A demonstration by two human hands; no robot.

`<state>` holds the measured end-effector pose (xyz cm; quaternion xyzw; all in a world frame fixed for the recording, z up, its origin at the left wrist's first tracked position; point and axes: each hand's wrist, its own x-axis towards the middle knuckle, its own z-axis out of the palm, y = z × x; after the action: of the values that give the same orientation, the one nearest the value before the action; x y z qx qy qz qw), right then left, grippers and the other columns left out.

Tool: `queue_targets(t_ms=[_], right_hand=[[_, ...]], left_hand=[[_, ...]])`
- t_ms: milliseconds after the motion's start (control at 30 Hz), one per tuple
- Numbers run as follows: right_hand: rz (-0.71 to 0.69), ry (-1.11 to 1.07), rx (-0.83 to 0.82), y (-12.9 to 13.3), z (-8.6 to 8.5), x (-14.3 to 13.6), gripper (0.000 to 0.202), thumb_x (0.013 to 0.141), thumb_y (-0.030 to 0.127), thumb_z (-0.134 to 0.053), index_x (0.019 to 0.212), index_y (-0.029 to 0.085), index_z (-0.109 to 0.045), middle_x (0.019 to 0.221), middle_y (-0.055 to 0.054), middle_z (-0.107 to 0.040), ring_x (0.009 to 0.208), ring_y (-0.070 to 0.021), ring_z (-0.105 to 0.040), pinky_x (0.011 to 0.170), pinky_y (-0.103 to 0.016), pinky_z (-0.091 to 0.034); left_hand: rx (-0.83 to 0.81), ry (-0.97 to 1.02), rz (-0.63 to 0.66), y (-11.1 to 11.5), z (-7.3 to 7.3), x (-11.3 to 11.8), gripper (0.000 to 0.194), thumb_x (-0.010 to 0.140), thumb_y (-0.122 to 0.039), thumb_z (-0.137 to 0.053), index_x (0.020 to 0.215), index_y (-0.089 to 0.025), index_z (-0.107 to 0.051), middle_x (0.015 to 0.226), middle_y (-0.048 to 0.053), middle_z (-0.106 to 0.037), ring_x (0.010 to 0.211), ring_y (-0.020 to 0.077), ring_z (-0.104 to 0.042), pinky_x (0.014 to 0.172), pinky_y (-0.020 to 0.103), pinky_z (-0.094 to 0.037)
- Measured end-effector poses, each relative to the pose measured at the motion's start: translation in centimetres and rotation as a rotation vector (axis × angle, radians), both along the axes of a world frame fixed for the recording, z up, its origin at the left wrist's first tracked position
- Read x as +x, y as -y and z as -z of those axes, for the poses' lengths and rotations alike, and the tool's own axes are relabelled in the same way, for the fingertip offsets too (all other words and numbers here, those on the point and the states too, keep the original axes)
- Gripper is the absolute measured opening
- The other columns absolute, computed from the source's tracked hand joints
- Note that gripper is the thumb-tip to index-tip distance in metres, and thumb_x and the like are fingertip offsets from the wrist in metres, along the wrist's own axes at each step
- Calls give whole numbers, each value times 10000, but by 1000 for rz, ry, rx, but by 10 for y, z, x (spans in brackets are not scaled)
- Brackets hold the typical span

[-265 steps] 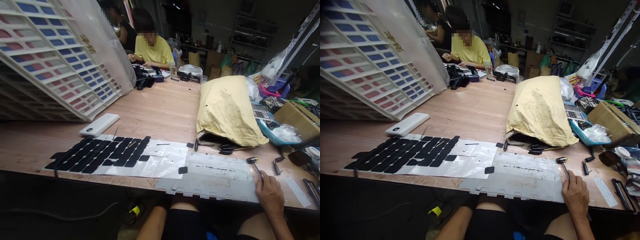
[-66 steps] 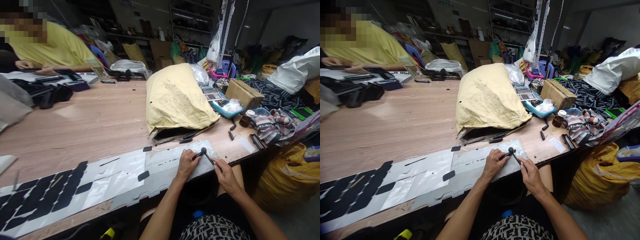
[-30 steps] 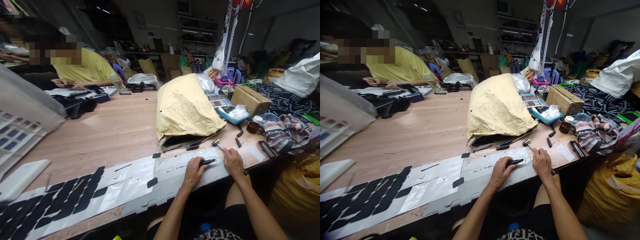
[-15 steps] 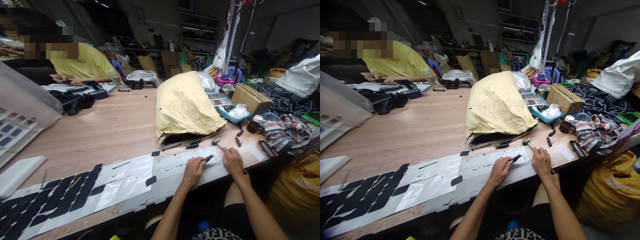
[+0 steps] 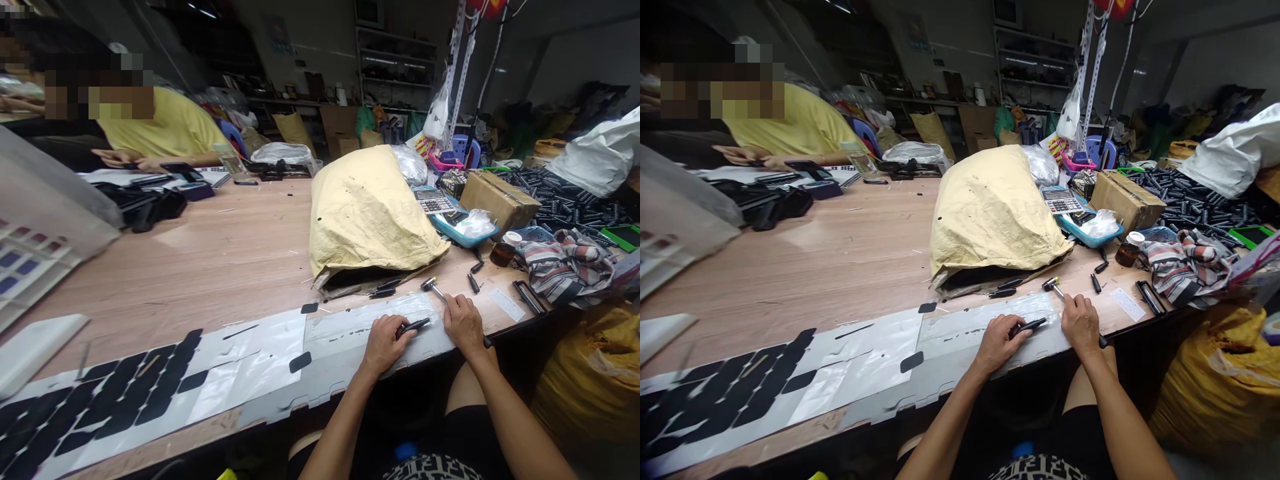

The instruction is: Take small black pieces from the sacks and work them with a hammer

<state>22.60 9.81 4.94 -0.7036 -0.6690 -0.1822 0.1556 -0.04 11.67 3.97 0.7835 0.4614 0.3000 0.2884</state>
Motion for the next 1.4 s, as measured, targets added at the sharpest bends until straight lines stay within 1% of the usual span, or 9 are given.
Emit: queue_targets(t_ms=[300, 433, 533, 633, 833, 933, 1100, 1233, 1400], right_hand=[[6, -2, -19, 1, -1, -1, 325, 941, 188, -520, 1239, 201, -647, 948, -69, -598, 900, -215, -478, 771, -313, -345], [10, -9, -27, 1, -1, -1, 323, 941, 193, -522, 1238, 201, -650, 949, -72, -604, 904, -219, -479, 771, -315, -341], [18, -10, -38, 1, -2, -2, 326, 940, 186, -519, 1238, 199, -651, 945, -72, -607, 898, -219, -477, 772, -316, -335], [20, -9, -47, 1, -3, -3, 327, 937, 183, -521, 1237, 199, -650, 944, -71, -606, 895, -219, -473, 769, -318, -330], [20, -10, -44, 2, -2, -3, 324, 939, 194, -519, 1236, 197, -647, 951, -72, -604, 900, -220, -470, 764, -315, -322], [17, -5, -34, 1, -1, -2, 324, 944, 194, -506, 1236, 200, -646, 942, -74, -598, 897, -221, -469, 762, -317, -320], [7, -7, -40, 1, 0, -2, 325, 945, 198, -506, 1243, 199, -636, 947, -78, -594, 901, -223, -464, 759, -322, -320], [14, -5, -33, 2, 0, -2, 325, 950, 195, -499, 1245, 199, -637, 952, -75, -592, 909, -221, -469, 761, -313, -321], [9, -6, -17, 1, 0, -3, 312, 944, 184, -500, 1220, 197, -643, 935, -67, -589, 893, -214, -470, 747, -308, -318]], left_hand=[[64, 127, -14, 0, -2, -4, 239, 982, -383, -507, 935, -218, -673, 830, 23, -693, 811, 203, -609, 782, 359, -427], [340, 390, 63, 38, -6, -5, 294, 1018, -380, -405, 1042, -205, -640, 887, 68, -693, 799, 199, -618, 746, 358, -460], [473, 387, 312, 79, 10, 2, 330, 1019, -418, -394, 1080, -201, -636, 778, 64, -668, 692, 188, -596, 676, 349, -450], [239, 123, 435, 102, 47, 7, 345, 1019, -418, -389, 1103, -206, -648, 793, 67, -699, 706, 191, -648, 688, 332, -493], [-518, -348, 86, 99, 107, -8, 386, 952, -309, -480, 1312, -303, -621, 1123, 61, -753, 1113, 246, -689, 970, 385, -536], [-461, -358, 190, 103, 87, -11, 421, 910, -292, -571, 1328, -312, -617, 1146, 76, -745, 1107, 279, -690, 919, 402, -551], [9, -73, 474, 87, 7, 0, 267, 961, -325, -557, 1187, -298, -697, 904, 46, -736, 821, 208, -690, 761, 325, -534], [239, 18, -31, 10, -29, -7, 257, 987, -303, -507, 1142, -244, -705, 995, 82, -712, 941, 239, -637, 853, 372, -516], [232, -211, -323, -76, -16, -25, 159, 869, -231, -666, 1018, -213, -719, 1032, 98, -678, 1018, 299, -552, 938, 440, -455]])
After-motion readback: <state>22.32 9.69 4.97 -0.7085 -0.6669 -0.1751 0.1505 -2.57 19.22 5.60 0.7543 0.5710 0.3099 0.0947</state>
